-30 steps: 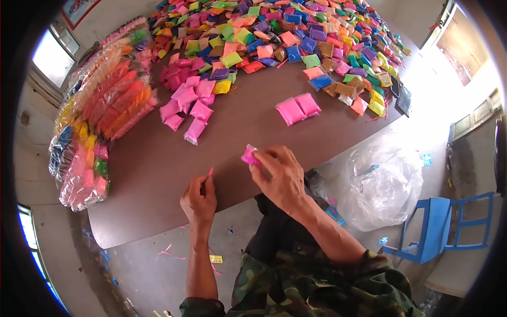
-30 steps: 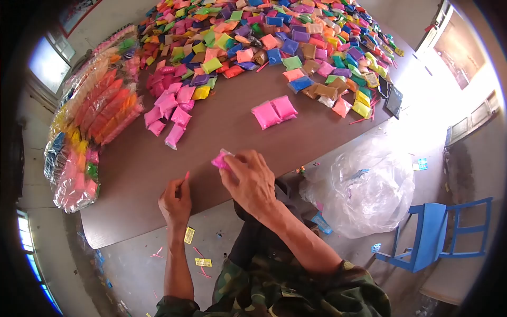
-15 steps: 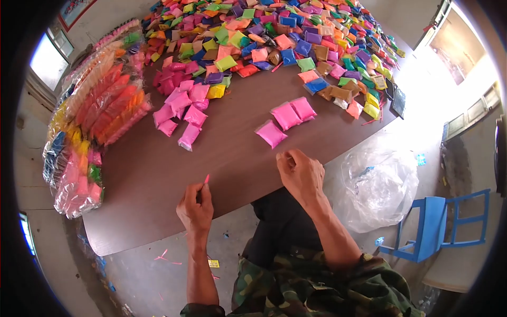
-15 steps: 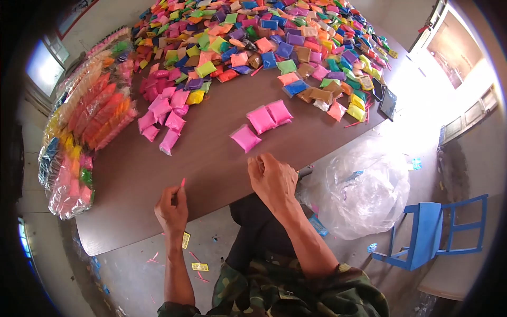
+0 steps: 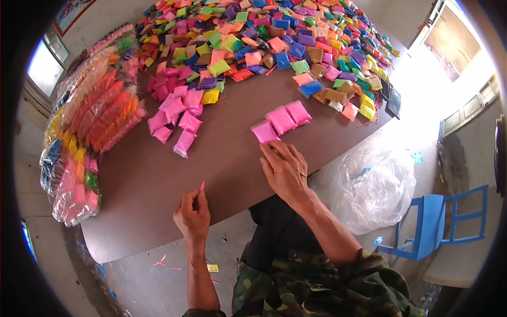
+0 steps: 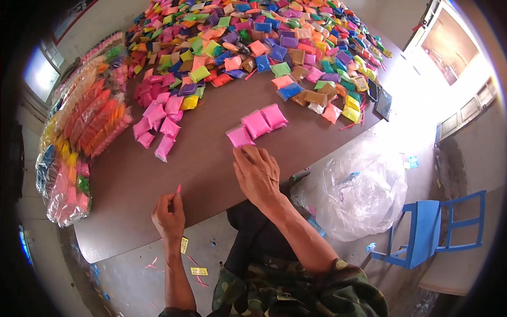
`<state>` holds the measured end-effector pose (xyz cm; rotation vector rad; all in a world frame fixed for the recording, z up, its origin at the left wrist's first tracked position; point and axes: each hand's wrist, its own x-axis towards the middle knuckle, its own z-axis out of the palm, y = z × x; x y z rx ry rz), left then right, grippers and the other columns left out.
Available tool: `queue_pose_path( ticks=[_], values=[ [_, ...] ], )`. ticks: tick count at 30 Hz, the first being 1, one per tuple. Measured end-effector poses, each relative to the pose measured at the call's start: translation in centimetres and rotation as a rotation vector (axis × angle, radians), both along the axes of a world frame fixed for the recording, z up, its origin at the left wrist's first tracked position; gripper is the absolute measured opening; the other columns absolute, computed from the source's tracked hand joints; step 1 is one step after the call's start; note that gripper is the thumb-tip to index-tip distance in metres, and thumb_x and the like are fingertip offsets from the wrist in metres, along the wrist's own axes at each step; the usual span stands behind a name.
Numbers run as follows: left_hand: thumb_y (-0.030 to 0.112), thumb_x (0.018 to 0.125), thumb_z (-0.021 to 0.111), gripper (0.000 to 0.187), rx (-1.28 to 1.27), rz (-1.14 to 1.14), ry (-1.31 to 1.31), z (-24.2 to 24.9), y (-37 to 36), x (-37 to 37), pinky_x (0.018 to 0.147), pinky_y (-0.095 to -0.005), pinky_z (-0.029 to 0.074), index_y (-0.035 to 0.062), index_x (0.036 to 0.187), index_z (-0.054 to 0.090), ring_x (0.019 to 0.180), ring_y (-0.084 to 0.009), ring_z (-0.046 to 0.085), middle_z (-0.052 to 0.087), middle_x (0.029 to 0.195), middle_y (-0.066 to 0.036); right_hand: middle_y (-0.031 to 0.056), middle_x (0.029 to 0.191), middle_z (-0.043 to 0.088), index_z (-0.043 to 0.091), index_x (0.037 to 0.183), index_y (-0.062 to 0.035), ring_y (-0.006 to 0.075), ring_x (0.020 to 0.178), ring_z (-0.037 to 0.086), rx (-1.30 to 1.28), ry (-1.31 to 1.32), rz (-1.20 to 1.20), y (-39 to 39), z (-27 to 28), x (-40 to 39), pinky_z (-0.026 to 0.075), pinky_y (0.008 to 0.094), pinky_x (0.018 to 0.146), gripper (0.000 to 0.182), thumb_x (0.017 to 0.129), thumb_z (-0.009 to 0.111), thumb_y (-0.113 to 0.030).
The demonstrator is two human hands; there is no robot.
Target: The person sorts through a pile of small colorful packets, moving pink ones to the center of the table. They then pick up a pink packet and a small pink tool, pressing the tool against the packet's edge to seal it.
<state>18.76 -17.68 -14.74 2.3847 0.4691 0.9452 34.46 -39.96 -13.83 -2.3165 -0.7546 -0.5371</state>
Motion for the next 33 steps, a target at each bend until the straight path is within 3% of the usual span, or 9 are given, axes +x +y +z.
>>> queue_pose_path(
  ticks=[9, 12, 15, 18, 22, 31, 33],
  values=[
    [0.007, 0.097, 0.083, 0.013, -0.021, 0.011, 0.031, 0.0, 0.0, -0.2, 0.058, -0.0371, 0.05, 0.0051, 0.092, 0.07, 0.06, -0.0223, 0.062, 0.067, 0.073, -0.009, 0.007, 0.126, 0.067, 0.073, 0.132, -0.0086, 0.0308, 0.112, 0.067, 0.004, -0.018, 0.004, 0.4, -0.4, 1.0, 0.056, 0.0482, 0.091, 0.037, 0.095, 0.078, -0.013],
    [0.008, 0.1, 0.08, 0.012, -0.03, 0.004, 0.019, -0.2, 0.1, -0.2, 0.059, -0.0317, 0.047, 0.0025, 0.094, 0.071, 0.061, -0.0131, 0.058, 0.065, 0.072, -0.007, 0.0071, 0.127, 0.066, 0.071, 0.133, -0.0093, 0.0311, 0.114, 0.067, -0.008, 0.004, 0.003, 0.4, -0.4, 1.1, 0.056, 0.0482, 0.091, 0.039, 0.095, 0.078, -0.013],
    [0.008, 0.1, 0.08, 0.012, -0.041, 0.008, 0.028, 0.0, 0.0, -0.2, 0.059, -0.0317, 0.047, 0.0026, 0.094, 0.071, 0.062, -0.0132, 0.058, 0.065, 0.072, -0.007, 0.0072, 0.127, 0.067, 0.072, 0.132, -0.0104, 0.0312, 0.115, 0.067, 0.017, -0.013, -0.01, 0.5, -0.6, 1.1, 0.056, 0.0482, 0.092, 0.037, 0.096, 0.078, -0.014],
    [0.007, 0.098, 0.082, 0.013, -0.029, 0.015, 0.033, 0.1, 0.0, -0.1, 0.057, -0.036, 0.049, 0.0046, 0.092, 0.07, 0.059, -0.0205, 0.061, 0.066, 0.073, -0.009, 0.0073, 0.124, 0.069, 0.075, 0.127, -0.0111, 0.0312, 0.113, 0.068, 0.072, -0.022, -0.007, 0.6, -0.7, 0.7, 0.056, 0.0476, 0.091, 0.031, 0.096, 0.078, -0.015],
    [0.007, 0.098, 0.082, 0.013, -0.035, 0.008, 0.016, -0.1, 0.0, -0.1, 0.057, -0.0363, 0.049, 0.0042, 0.093, 0.07, 0.058, -0.0207, 0.061, 0.066, 0.073, -0.009, 0.0073, 0.118, 0.074, 0.08, 0.117, -0.0085, 0.0313, 0.109, 0.071, 0.055, 0.024, 0.068, 1.3, 0.2, -0.9, 0.059, 0.0459, 0.093, 0.025, 0.093, 0.082, -0.013],
    [0.007, 0.1, 0.08, 0.008, -0.096, 0.022, -0.002, 0.2, 0.1, -0.5, 0.063, -0.0372, 0.054, 0.0041, 0.098, 0.072, 0.065, -0.025, 0.068, 0.071, 0.08, -0.013, 0.0045, 0.119, 0.07, 0.076, 0.112, -0.0116, 0.0283, 0.112, 0.068, 0.107, 0.067, 0.266, 4.0, 0.1, -1.2, 0.054, 0.0467, 0.091, 0.015, 0.097, 0.077, -0.016],
    [0.006, 0.1, 0.08, 0.007, -0.093, 0.039, -0.013, 0.1, 0.1, -0.5, 0.064, -0.0376, 0.055, 0.0042, 0.099, 0.073, 0.066, -0.0258, 0.069, 0.072, 0.081, -0.013, 0.0048, 0.122, 0.071, 0.077, 0.116, -0.0105, 0.0291, 0.112, 0.069, 0.09, 0.068, 0.283, 5.2, 0.2, -1.2, 0.056, 0.0467, 0.093, 0.02, 0.097, 0.078, -0.015]
  ],
)
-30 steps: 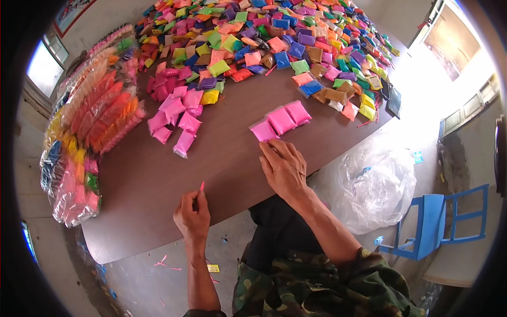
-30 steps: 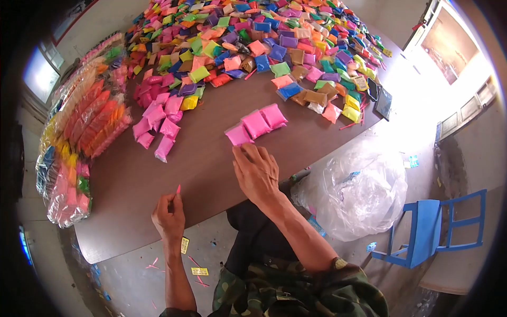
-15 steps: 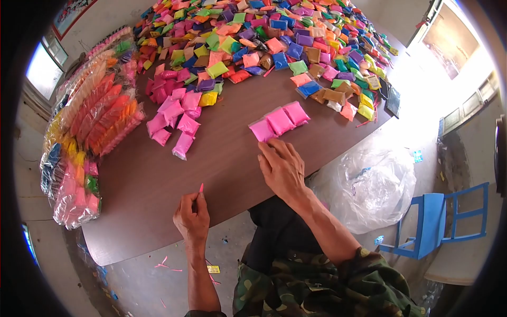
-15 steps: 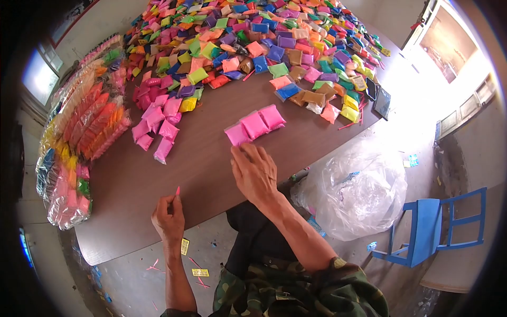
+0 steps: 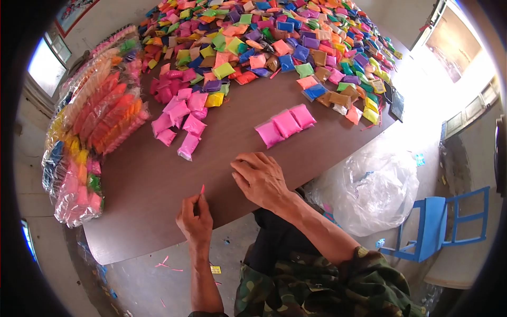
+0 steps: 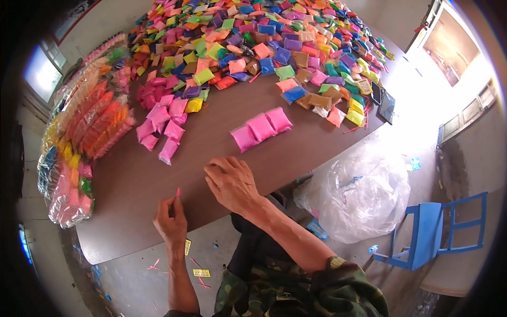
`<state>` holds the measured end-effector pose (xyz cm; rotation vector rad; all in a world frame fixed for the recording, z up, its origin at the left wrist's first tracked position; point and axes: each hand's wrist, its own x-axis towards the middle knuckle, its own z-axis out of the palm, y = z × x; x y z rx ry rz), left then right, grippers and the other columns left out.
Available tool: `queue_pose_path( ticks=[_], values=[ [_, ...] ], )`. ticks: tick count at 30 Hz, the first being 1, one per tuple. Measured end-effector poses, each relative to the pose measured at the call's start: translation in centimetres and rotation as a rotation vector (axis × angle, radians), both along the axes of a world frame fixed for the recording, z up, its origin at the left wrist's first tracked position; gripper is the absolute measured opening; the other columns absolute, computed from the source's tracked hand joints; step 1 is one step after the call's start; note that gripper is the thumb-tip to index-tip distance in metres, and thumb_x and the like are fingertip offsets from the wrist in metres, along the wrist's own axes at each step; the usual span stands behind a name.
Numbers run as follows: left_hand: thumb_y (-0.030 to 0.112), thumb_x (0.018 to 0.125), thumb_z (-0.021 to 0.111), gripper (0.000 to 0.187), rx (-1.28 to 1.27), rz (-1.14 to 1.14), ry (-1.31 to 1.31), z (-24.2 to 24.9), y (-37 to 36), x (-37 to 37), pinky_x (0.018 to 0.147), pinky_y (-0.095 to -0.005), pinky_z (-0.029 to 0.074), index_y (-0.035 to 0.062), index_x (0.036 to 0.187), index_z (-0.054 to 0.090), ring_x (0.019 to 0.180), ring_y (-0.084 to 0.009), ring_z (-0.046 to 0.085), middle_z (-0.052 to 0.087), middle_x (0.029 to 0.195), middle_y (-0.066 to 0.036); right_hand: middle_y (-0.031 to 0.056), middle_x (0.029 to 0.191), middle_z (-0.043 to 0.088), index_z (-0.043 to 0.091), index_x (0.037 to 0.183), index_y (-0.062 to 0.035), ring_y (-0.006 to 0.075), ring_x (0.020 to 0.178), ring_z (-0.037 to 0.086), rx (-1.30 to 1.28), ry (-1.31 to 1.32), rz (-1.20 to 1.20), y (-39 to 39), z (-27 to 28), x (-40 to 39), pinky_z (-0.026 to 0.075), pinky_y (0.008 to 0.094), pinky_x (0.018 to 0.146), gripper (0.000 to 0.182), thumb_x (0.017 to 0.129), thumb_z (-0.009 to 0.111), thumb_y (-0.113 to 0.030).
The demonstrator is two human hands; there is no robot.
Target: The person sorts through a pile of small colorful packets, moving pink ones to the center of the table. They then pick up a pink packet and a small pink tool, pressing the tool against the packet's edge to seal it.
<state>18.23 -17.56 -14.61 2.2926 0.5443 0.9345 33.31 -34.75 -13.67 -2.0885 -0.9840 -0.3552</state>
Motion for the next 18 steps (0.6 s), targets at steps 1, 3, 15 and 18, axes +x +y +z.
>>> queue_pose_path(
  ticks=[1, 3, 15, 18],
  values=[
    [0.006, 0.099, 0.08, 0.007, 0.015, -0.002, -0.014, -0.1, 0.0, 0.0, 0.064, -0.0376, 0.055, 0.0042, 0.099, 0.073, 0.067, -0.0257, 0.069, 0.072, 0.081, -0.013, 0.0049, 0.124, 0.071, 0.078, 0.118, -0.01, 0.0295, 0.112, 0.07, -0.008, -0.001, 0.009, 0.5, 0.0, 0.0, 0.057, 0.0467, 0.095, 0.022, 0.096, 0.079, -0.014],
    [0.005, 0.099, 0.079, 0.007, 0.045, -0.003, -0.043, -0.4, 0.1, 0.1, 0.064, -0.0376, 0.055, 0.0042, 0.098, 0.073, 0.067, -0.0254, 0.069, 0.072, 0.081, -0.013, 0.0046, 0.125, 0.07, 0.077, 0.119, -0.0104, 0.0293, 0.113, 0.07, -0.009, -0.015, 0.024, 1.5, -0.1, 0.2, 0.057, 0.047, 0.094, 0.023, 0.096, 0.079, -0.014],
    [0.007, 0.099, 0.08, 0.009, -0.092, 0.081, -0.085, -0.3, 0.0, -0.2, 0.064, -0.0352, 0.054, 0.0036, 0.097, 0.073, 0.067, -0.0214, 0.068, 0.073, 0.081, -0.011, 0.0058, 0.143, 0.065, 0.073, 0.135, -0.0134, 0.0285, 0.138, 0.062, 0.017, -0.196, 0.197, 10.3, 0.3, 3.4, 0.055, 0.0473, 0.106, 0.039, 0.096, 0.078, -0.017],
    [0.009, 0.099, 0.082, 0.011, -0.057, 0.08, -0.072, 0.0, 0.2, -0.4, 0.065, -0.0353, 0.055, 0.0036, 0.096, 0.073, 0.068, -0.022, 0.068, 0.073, 0.082, -0.011, 0.0067, 0.153, 0.061, 0.072, 0.139, -0.0151, 0.027, 0.147, 0.056, -0.121, -0.196, 0.261, 11.8, -0.2, 4.1, 0.052, 0.0485, 0.112, 0.042, 0.097, 0.077, -0.018]
  ],
)
